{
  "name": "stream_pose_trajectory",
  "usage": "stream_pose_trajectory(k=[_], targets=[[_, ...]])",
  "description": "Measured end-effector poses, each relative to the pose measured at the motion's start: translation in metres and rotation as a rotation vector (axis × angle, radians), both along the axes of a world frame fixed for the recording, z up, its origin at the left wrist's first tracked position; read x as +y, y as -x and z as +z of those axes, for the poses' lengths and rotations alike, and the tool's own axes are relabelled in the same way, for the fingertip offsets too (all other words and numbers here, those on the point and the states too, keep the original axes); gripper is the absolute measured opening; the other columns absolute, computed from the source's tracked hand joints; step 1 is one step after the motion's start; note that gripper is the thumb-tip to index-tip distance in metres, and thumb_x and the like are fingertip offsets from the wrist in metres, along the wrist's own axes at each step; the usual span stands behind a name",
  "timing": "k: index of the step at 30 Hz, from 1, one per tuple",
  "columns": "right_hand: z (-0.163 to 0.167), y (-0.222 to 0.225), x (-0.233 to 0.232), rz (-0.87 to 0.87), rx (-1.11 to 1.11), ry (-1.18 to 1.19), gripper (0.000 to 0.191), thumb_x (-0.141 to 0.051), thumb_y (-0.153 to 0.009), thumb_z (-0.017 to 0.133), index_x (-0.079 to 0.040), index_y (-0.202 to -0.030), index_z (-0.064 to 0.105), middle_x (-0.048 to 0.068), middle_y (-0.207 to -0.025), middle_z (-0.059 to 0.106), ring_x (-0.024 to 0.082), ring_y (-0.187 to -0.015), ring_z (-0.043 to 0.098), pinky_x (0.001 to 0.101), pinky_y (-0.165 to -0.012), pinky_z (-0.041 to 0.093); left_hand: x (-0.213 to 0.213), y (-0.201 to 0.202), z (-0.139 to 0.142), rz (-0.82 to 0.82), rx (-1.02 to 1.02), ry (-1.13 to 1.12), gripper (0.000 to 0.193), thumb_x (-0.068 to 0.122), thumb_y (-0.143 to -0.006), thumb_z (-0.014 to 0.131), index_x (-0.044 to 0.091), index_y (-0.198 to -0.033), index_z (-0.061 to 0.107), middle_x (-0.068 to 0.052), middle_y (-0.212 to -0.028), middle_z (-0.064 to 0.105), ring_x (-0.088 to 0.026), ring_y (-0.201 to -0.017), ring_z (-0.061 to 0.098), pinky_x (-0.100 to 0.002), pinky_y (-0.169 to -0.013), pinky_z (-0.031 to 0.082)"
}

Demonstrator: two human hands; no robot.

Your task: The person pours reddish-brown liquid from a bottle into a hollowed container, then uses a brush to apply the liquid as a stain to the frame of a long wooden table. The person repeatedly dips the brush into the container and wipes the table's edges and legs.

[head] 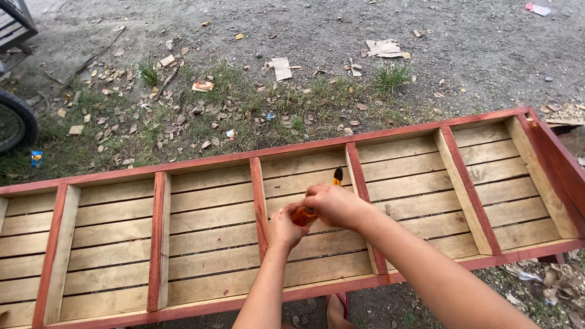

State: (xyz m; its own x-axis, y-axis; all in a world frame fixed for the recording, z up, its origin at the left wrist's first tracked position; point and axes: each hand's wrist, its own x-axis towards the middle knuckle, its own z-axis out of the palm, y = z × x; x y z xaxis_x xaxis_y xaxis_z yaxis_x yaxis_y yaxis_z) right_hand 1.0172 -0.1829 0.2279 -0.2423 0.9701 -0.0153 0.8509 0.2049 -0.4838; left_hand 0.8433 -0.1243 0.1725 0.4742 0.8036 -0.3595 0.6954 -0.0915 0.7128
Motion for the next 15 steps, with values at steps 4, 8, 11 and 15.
stream_pose_trajectory(k=[4,8,11,15], targets=[[-0.014,0.022,0.004,0.11,-0.157,-0.111,0.03,-0.005,-0.073,0.072,-0.002,-0.103,0.072,0.016,-0.097,0.067,0.035,-0.097,0.068,0.0426,-0.077,0.058,-0.006,0.002,-0.017,0.125,-0.165,0.13,0.055,0.003,-0.061,0.089,0.011,-0.114,0.075,-0.003,-0.106,0.082,-0.013,-0.097,0.077,-0.029,-0.087,0.061],[-0.036,0.033,0.007,0.023,-0.248,-0.029,0.016,-0.013,-0.078,0.072,-0.002,-0.088,0.071,0.016,-0.096,0.069,0.033,-0.095,0.07,0.0414,-0.08,0.058,-0.014,0.003,-0.024,0.221,-0.271,0.156,0.061,-0.003,-0.062,0.085,0.012,-0.12,0.072,-0.001,-0.107,0.08,-0.01,-0.096,0.077,-0.027,-0.086,0.062],[-0.046,0.038,0.011,-0.067,-0.288,-0.03,0.03,-0.03,-0.084,0.073,0.001,-0.087,0.07,0.018,-0.087,0.071,0.033,-0.086,0.071,0.0412,-0.075,0.059,-0.016,0.003,-0.025,0.262,-0.332,0.135,0.06,-0.004,-0.063,0.083,0.01,-0.12,0.071,-0.002,-0.104,0.08,-0.011,-0.093,0.077,-0.027,-0.086,0.062],[-0.045,0.041,0.012,-0.192,-0.488,0.072,0.026,-0.031,-0.091,0.065,-0.006,-0.085,0.072,0.014,-0.085,0.072,0.03,-0.083,0.073,0.0425,-0.068,0.059,-0.016,0.007,-0.018,0.217,-0.252,0.029,0.058,-0.006,-0.061,0.084,0.011,-0.116,0.075,-0.006,-0.098,0.079,-0.014,-0.09,0.076,-0.029,-0.084,0.061]])
